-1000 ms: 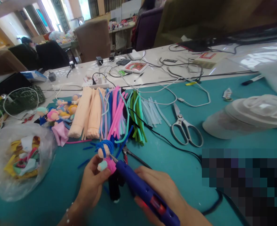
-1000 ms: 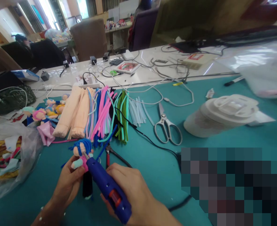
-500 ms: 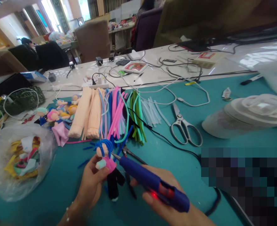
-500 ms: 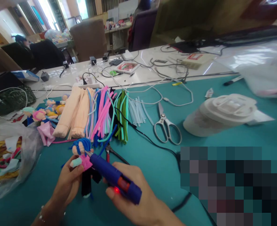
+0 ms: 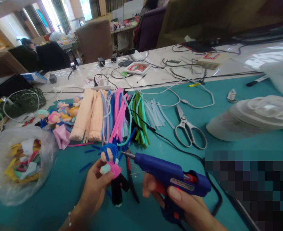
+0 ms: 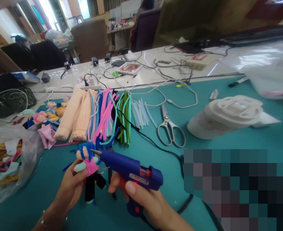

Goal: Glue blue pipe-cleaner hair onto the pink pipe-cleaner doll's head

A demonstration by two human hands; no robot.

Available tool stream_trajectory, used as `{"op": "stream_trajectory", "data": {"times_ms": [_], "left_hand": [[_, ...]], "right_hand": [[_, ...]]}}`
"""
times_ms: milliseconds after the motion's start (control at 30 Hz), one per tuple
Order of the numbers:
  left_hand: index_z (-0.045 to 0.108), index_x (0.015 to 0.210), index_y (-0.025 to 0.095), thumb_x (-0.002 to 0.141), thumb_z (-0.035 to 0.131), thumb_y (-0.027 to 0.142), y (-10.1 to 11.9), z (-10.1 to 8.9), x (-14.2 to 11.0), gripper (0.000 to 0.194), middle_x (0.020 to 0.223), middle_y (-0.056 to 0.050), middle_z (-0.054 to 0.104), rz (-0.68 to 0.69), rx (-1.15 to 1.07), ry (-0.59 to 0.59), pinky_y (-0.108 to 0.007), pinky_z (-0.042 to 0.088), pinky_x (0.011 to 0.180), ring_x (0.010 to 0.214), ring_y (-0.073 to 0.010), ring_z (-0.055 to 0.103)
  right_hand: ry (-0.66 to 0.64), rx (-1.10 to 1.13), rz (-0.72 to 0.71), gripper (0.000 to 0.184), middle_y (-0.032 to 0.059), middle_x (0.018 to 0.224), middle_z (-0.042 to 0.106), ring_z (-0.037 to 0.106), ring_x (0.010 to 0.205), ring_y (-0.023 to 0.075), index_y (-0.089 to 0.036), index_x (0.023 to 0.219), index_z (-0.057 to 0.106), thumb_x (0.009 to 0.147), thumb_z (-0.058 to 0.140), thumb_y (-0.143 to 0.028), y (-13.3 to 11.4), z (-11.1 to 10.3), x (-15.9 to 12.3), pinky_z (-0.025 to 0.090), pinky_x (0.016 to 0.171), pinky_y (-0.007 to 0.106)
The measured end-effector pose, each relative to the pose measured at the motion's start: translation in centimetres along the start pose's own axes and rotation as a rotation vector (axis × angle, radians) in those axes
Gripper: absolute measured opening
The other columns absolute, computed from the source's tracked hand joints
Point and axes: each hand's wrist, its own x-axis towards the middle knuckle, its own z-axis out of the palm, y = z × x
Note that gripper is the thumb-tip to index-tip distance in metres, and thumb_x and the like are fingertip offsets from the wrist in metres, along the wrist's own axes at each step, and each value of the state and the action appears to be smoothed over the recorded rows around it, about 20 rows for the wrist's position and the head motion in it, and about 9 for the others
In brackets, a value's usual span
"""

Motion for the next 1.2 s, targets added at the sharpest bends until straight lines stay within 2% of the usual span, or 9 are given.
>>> {"op": "stream_trajectory", "data": {"times_ms": [167, 267, 400, 533, 733, 1000, 1200], "left_hand": [[0.068, 0.095, 0.014, 0.056, 0.086, 0.027, 0.1, 0.2, 0.0, 0.045, 0.081, -0.006, 0.074, -0.024, 0.034, 0.013, -0.030, 0.057, 0.060, 0.073, -0.0241, 0.072], [0.067, 0.091, 0.013, 0.056, 0.085, 0.025, 0.1, 0.3, 0.0, 0.041, 0.083, -0.008, 0.074, -0.061, 0.041, 0.020, -0.031, 0.058, 0.060, 0.075, -0.0254, 0.072], [0.067, 0.088, 0.013, 0.055, 0.084, 0.024, -0.2, 0.1, 0.2, 0.039, 0.077, -0.007, 0.073, -0.100, 0.064, 0.015, -0.031, 0.058, 0.059, 0.075, -0.0254, 0.071], [0.068, 0.085, 0.013, 0.057, 0.083, 0.025, -0.4, 0.0, 0.1, 0.034, 0.070, -0.004, 0.070, -0.117, 0.074, -0.039, -0.029, 0.057, 0.057, 0.065, -0.0197, 0.067], [0.070, 0.082, 0.013, 0.055, 0.085, 0.025, -0.1, 0.4, -0.4, 0.033, 0.063, 0.000, 0.065, -0.162, 0.068, -0.080, -0.019, 0.048, 0.043, 0.054, -0.0121, 0.058], [0.070, 0.080, 0.012, 0.053, 0.086, 0.029, -0.2, 0.2, -0.4, 0.035, 0.062, 0.000, 0.063, -0.189, 0.103, -0.116, -0.023, 0.051, 0.044, 0.053, -0.0122, 0.055], [0.072, 0.089, 0.011, 0.056, 0.082, 0.028, 0.0, -0.2, -0.2, 0.039, 0.065, -0.003, 0.066, -0.207, 0.123, -0.181, -0.023, 0.050, 0.045, 0.053, -0.0129, 0.056]], "right_hand": [[0.044, 0.051, -0.003, 0.051, 0.0060, 0.064, 0.061, 0.037, 0.040, 0.0114, -0.023, 0.072, 0.055, 0.072, 0.051, -0.073, -0.8, 0.2, -0.1, 0.030, 0.036, 0.027], [0.080, 0.058, 0.027, 0.052, 0.0050, 0.059, 0.056, 0.034, 0.040, 0.0116, -0.024, 0.068, 0.053, 0.071, 0.048, -0.076, -1.3, 0.3, -0.3, 0.027, 0.037, 0.027], [0.146, 0.100, 0.001, 0.050, 0.0036, 0.058, 0.056, 0.036, 0.041, 0.0119, -0.024, 0.066, 0.053, 0.072, 0.051, -0.073, -1.7, 0.3, -0.3, 0.030, 0.040, 0.028], [0.085, 0.212, -0.011, 0.045, 0.0034, 0.061, 0.058, 0.034, 0.041, 0.0106, -0.022, 0.069, 0.056, 0.076, 0.053, -0.066, -1.9, 0.6, 0.2, 0.029, 0.042, 0.028], [0.039, 0.319, -0.020, 0.041, 0.0051, 0.066, 0.063, 0.040, 0.047, 0.0117, -0.020, 0.075, 0.064, 0.076, 0.061, -0.060, -2.2, 0.9, 0.8, 0.028, 0.044, 0.025], [0.033, 0.353, -0.005, 0.039, 0.0039, 0.064, 0.064, 0.038, 0.044, 0.0097, -0.018, 0.073, 0.065, 0.078, 0.063, -0.056, -1.4, 0.8, 0.8, 0.027, 0.042, 0.024], [-0.007, 0.297, 0.050, 0.043, 0.0077, 0.069, 0.068, 0.041, 0.045, 0.0099, -0.015, 0.079, 0.069, 0.079, 0.063, -0.058, -0.5, 0.3, 0.9, 0.028, 0.040, 0.024]]}}
